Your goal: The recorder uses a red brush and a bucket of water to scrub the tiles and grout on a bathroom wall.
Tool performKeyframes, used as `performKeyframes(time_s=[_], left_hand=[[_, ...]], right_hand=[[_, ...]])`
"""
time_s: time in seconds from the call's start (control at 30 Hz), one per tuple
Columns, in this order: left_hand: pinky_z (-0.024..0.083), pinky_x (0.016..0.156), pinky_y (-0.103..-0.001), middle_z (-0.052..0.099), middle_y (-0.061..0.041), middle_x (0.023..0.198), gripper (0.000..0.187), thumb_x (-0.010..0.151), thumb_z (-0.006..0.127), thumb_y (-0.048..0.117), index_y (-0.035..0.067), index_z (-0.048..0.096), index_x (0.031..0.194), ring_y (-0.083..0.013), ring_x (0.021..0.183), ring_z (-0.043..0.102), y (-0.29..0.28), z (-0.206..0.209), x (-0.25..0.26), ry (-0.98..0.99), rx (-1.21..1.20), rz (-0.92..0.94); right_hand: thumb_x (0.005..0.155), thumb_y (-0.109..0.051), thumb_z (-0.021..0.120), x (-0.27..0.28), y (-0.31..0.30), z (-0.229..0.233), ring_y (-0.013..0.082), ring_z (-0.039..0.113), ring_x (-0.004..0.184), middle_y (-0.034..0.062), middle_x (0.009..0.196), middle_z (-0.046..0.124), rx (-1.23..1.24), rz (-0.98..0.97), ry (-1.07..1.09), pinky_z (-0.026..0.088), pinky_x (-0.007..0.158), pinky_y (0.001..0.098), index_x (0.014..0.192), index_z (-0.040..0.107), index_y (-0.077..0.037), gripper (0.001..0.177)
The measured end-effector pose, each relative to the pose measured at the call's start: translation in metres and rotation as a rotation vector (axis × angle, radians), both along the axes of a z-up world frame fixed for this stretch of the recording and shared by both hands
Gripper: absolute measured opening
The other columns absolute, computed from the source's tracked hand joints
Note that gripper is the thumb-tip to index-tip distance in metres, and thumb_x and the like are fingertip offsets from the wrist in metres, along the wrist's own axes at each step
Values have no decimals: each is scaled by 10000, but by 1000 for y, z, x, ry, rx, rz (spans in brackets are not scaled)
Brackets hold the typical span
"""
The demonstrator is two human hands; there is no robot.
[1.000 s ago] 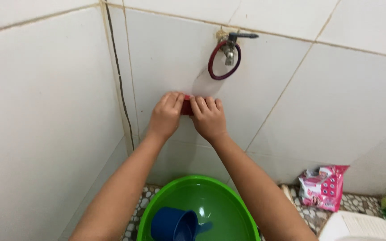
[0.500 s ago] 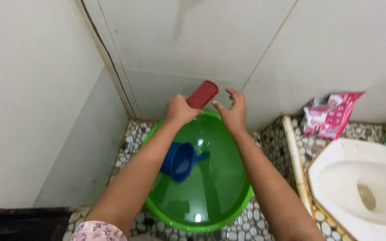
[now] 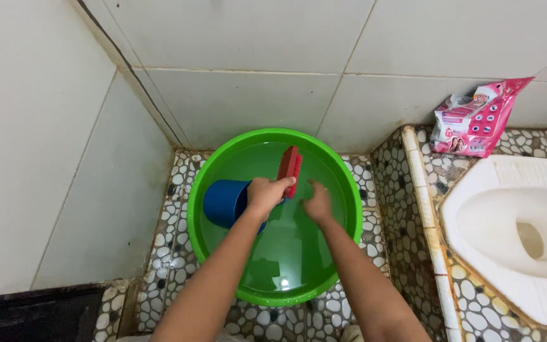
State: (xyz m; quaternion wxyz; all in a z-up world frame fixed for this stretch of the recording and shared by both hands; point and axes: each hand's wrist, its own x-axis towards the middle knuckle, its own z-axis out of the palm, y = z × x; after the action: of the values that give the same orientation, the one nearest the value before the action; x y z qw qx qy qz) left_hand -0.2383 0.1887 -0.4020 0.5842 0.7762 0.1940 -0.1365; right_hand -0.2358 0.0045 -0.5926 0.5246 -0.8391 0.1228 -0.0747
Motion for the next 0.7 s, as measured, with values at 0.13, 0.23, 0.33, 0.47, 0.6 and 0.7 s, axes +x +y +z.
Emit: performKeyframes(time_s=[0.13, 0.23, 0.33, 0.47, 0.6, 0.7], left_hand=[[546, 562, -308, 732, -101, 714, 429, 753, 855, 369, -45, 744, 749, -163, 594, 679, 4, -2, -8, 26, -137, 55], [567, 600, -307, 745, -88, 772, 395, 773, 842, 342, -42, 750, 783, -159, 655, 699, 8, -4, -12, 27, -248, 88], [590, 635, -311, 749, -81, 805, 378, 786, 838, 328, -40, 750, 801, -161, 695, 712, 14, -8, -19, 59, -310, 112], [597, 663, -315, 750, -101, 813, 371, 801, 835, 339, -24, 758, 804, -171, 701, 702, 20, -7, -23, 81, -339, 126], [583, 665, -309, 746, -114, 822, 376, 824, 823, 358, -12, 756, 813, -178, 705, 691, 27, -4, -15, 68, -372, 128], [586, 705, -315, 741, -92, 866, 368, 841, 812, 352, -3, 746, 911, -176, 755, 693, 38, -5, -10, 34, -431, 141]], right_hand=[[593, -70, 758, 0, 41, 36, 432, 594, 1162, 211, 1234, 635, -375, 461, -191, 497, 974, 530, 1212, 614, -75, 635], [700, -134, 729, 5, 65, 22, 384, 624, 1137, 152, 1219, 661, -513, 610, 53, 518, 941, 507, 1157, 635, -167, 468], [807, -239, 727, 7, 73, -12, 349, 668, 1062, 99, 1138, 712, -575, 668, 145, 532, 882, 509, 1094, 659, -210, 297], [777, -353, 766, 3, 61, 26, 348, 698, 940, 89, 1031, 735, -685, 828, 39, 537, 825, 512, 1090, 654, -205, 363], [788, -424, 773, 9, 35, 55, 357, 706, 943, 113, 1028, 738, -755, 885, 178, 556, 850, 485, 1098, 674, -199, 395], [810, -409, 770, 5, 21, 73, 370, 704, 965, 129, 1042, 737, -838, 851, 183, 560, 863, 497, 1043, 721, -194, 320]])
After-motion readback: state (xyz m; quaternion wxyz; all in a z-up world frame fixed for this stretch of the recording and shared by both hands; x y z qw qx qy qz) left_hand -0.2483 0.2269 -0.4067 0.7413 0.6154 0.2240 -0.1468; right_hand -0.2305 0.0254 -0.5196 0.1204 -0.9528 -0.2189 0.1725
